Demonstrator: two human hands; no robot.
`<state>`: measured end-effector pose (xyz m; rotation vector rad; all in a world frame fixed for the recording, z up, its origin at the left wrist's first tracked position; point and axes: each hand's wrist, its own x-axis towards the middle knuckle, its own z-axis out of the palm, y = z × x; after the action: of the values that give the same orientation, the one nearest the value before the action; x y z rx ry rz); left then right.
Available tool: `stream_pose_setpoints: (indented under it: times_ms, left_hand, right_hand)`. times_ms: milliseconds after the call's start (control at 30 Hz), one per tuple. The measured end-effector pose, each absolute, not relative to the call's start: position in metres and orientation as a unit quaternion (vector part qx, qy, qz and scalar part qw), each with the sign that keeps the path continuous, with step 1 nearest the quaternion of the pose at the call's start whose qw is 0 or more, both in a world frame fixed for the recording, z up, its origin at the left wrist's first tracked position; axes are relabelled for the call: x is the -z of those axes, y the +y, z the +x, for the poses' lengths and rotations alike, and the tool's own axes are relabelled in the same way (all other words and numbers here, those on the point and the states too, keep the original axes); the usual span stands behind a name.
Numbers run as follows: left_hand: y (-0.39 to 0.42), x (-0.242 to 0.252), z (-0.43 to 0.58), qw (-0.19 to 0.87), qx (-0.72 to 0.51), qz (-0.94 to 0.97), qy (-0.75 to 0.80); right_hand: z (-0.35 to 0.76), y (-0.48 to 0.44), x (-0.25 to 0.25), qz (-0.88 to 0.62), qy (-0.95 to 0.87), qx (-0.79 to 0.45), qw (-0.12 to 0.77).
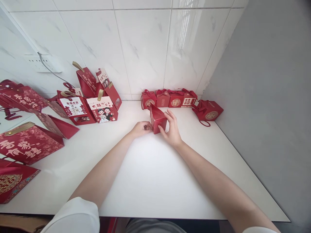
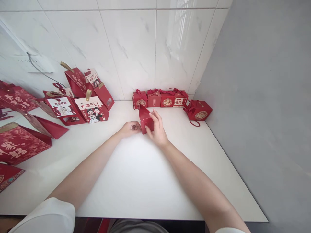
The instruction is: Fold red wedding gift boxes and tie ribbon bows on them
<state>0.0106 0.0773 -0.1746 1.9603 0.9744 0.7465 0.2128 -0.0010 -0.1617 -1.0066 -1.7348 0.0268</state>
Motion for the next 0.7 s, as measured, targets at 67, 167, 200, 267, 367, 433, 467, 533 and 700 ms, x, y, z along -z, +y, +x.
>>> stream_pose_setpoints:
  times_ms: [67, 167, 200, 267, 367, 433, 467, 533, 700]
  left_hand:
    - [0.075, 0.173, 0.012, 0.389, -0.303, 0.778, 0.390]
    - [0.068, 0.165, 0.011, 0.325, -0.344, 0.783, 0.403]
    - [0.066, 0.162, 0.011, 0.281, -0.365, 0.788, 0.408]
    - [0.059, 0.157, 0.011, 0.177, -0.400, 0.804, 0.402]
    - [0.051, 0.155, 0.014, 0.075, -0.401, 0.844, 0.348]
    - [0.048, 0.155, 0.017, 0.053, -0.383, 0.862, 0.327]
    - [0.047, 0.155, 0.019, 0.052, -0.377, 0.864, 0.330]
    - [0.047, 0.155, 0.022, 0.079, -0.371, 0.856, 0.351]
    - [0.048, 0.153, 0.025, 0.190, -0.362, 0.829, 0.382]
  right_hand:
    - [0.213, -0.001, 0.163, -0.411, -0.734, -0.036, 0.540]
    - [0.215, 0.000, 0.165, -0.422, -0.724, -0.080, 0.539]
    - [0.215, 0.001, 0.166, -0.429, -0.721, -0.097, 0.536]
    - [0.217, 0.003, 0.168, -0.441, -0.717, -0.127, 0.525]
    - [0.219, 0.003, 0.168, -0.451, -0.714, -0.137, 0.518]
    - [0.219, 0.003, 0.167, -0.456, -0.707, -0.126, 0.526]
    - [0.219, 0.003, 0.167, -0.458, -0.705, -0.122, 0.528]
    - [0.219, 0.003, 0.166, -0.461, -0.706, -0.128, 0.521]
    - [0.224, 0.010, 0.170, -0.464, -0.718, -0.186, 0.484]
